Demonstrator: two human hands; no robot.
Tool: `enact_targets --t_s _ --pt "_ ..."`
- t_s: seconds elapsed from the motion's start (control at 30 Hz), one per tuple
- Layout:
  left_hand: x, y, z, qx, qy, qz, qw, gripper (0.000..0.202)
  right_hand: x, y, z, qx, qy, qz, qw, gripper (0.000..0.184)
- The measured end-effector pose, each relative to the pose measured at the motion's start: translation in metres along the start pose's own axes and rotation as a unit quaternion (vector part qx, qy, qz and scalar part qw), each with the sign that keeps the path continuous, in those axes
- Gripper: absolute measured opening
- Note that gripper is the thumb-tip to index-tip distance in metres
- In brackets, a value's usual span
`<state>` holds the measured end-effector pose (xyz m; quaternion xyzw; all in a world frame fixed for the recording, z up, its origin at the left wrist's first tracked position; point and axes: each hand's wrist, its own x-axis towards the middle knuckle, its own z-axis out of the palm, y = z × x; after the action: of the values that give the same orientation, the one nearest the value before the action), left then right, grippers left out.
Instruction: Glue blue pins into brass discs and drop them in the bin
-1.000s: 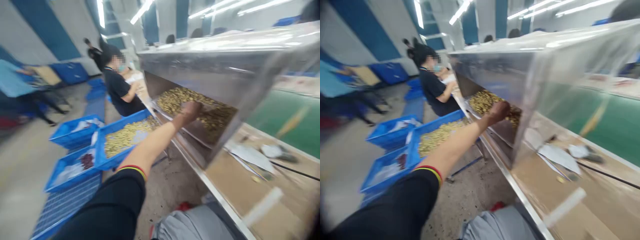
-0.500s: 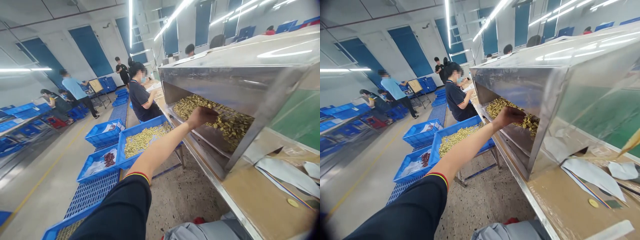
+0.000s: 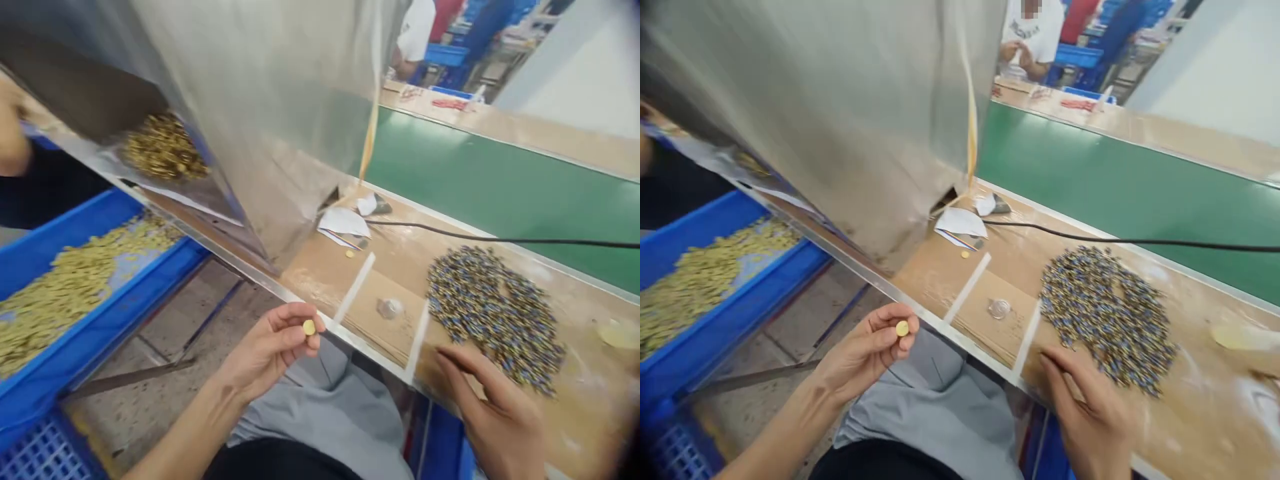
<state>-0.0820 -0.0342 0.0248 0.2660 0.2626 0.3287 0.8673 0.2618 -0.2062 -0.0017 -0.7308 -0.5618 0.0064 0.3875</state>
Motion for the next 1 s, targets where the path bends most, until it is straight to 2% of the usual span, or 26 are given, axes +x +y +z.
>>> enact_targets --t_s 0.07,0.13,0.23,0.4,0.53,0.6,0.67,0.8,1.0 --pt "0.013 -0.017 0.000 -0.023 -0.002 -0.020 1.000 0.025 -0.006 0.001 0.003 -0.016 -0.029 -0.011 0.999 0.020" --pt "0.021 -0.023 0.001 -0.029 -0.004 -0.032 0.999 0.022 -0.006 0.000 0.011 -0.012 -0.043 -0.014 0.999 0.018" --pt "0.026 -0.025 0.003 -0.025 -0.010 -0.041 0.999 0.023 -0.005 -0.002 0.017 -0.008 -0.039 0.001 0.999 0.016" --pt "0.031 -0.025 0.006 -0.012 -0.014 -0.046 0.999 0.024 -0.005 -0.007 0.011 -0.012 -0.025 0.020 0.999 0.014" --pt "0.036 -0.027 0.004 -0.007 -0.010 -0.058 0.998 0.020 -0.004 -0.016 0.011 0.020 -0.004 0.081 0.996 0.012" --pt "0.038 -0.028 0.003 -0.012 -0.011 -0.067 0.998 0.020 0.001 -0.025 0.013 0.066 0.014 0.121 0.990 0.013" --pt "0.040 -0.029 0.002 -0.018 -0.019 -0.075 0.997 0.020 0.011 -0.036 0.017 0.123 0.028 0.133 0.983 0.014" --pt "0.042 -0.029 0.002 0.019 -0.024 -0.090 0.995 0.019 0.039 -0.051 0.032 0.169 0.043 0.075 0.982 0.013" --pt "0.040 -0.030 0.002 0.050 -0.036 -0.087 0.994 0.022 0.067 -0.054 0.048 0.083 0.030 -0.002 0.996 0.013"
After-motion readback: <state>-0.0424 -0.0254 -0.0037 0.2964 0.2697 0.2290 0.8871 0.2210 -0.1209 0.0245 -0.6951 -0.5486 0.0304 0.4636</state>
